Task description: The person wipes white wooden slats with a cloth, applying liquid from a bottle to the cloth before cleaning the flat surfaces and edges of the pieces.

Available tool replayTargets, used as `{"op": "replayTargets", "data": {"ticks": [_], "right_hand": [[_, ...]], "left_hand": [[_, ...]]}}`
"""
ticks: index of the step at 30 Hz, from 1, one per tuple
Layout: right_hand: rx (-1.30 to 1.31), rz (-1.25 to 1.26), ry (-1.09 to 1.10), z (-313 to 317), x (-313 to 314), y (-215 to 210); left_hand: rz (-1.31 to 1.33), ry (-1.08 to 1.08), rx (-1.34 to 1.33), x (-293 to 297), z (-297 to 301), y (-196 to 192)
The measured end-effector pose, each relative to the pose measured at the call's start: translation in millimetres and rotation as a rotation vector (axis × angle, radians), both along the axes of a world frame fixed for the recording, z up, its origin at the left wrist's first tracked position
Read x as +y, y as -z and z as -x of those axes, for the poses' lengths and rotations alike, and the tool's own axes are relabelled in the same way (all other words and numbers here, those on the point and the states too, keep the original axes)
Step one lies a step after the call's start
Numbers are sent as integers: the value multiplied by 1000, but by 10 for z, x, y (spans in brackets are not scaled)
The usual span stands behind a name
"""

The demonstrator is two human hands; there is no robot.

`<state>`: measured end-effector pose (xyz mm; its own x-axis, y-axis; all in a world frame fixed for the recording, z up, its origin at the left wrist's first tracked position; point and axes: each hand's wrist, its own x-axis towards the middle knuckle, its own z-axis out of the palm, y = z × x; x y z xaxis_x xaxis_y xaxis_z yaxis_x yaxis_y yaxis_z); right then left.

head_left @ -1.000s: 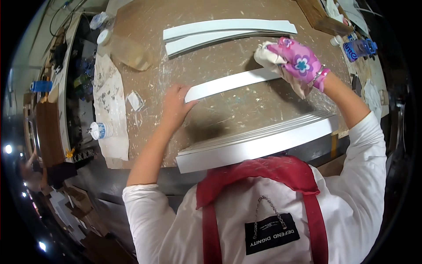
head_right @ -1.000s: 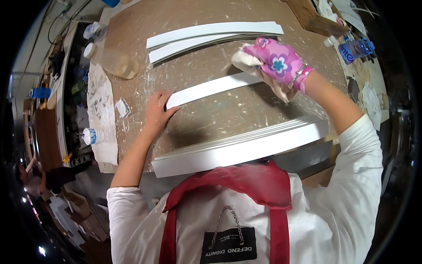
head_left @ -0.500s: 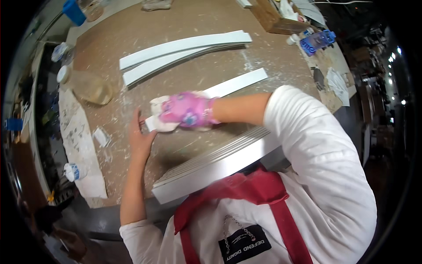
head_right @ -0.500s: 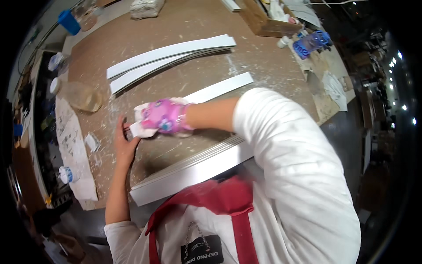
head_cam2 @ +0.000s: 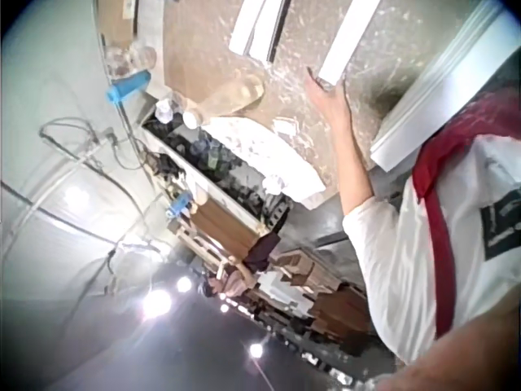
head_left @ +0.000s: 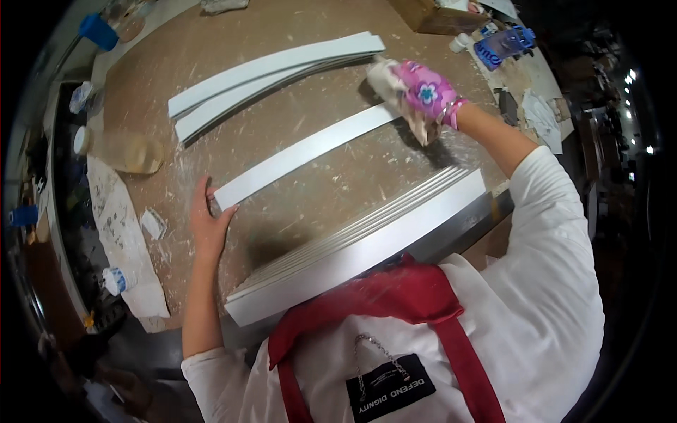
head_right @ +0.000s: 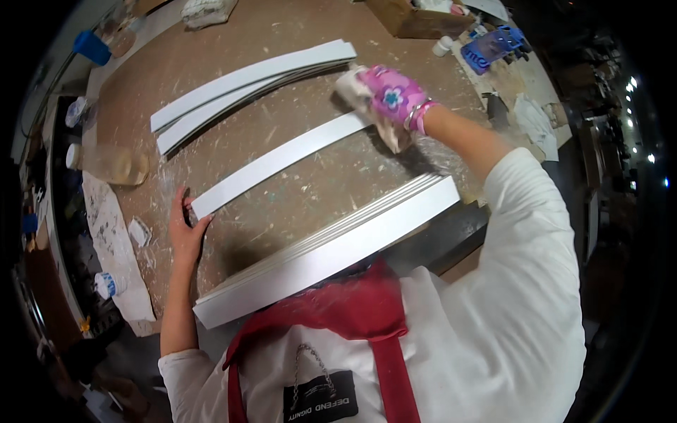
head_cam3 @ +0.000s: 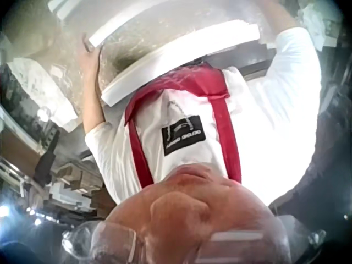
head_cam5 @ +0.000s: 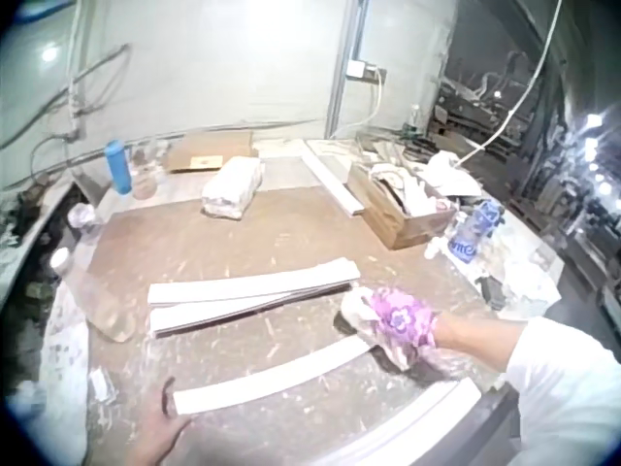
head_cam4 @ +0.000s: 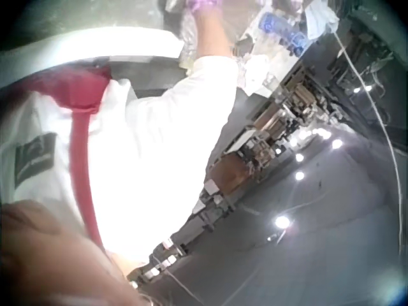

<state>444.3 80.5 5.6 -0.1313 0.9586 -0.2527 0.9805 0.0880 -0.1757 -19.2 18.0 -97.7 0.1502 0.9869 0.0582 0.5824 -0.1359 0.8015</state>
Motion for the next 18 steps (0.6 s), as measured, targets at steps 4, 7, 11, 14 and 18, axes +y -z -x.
{"op": "replayTargets", "data": {"ticks": [4, 7, 11, 14, 18], "right_hand": [[-130, -262, -203, -435, -149, 613], [-235, 155, -130, -678, 100, 1], [186, -230, -23, -813, 135, -22], [354, -151, -321, 536, 110, -375], [413, 67, -689, 2075, -129, -310]], "left_hand": [[-4, -7, 34, 72, -64, 1], [-221, 120, 221, 90, 40, 36], [383, 161, -7, 182, 164, -151], [849, 58, -373, 89, 156, -292], [993, 23, -531, 68, 45, -305]]}}
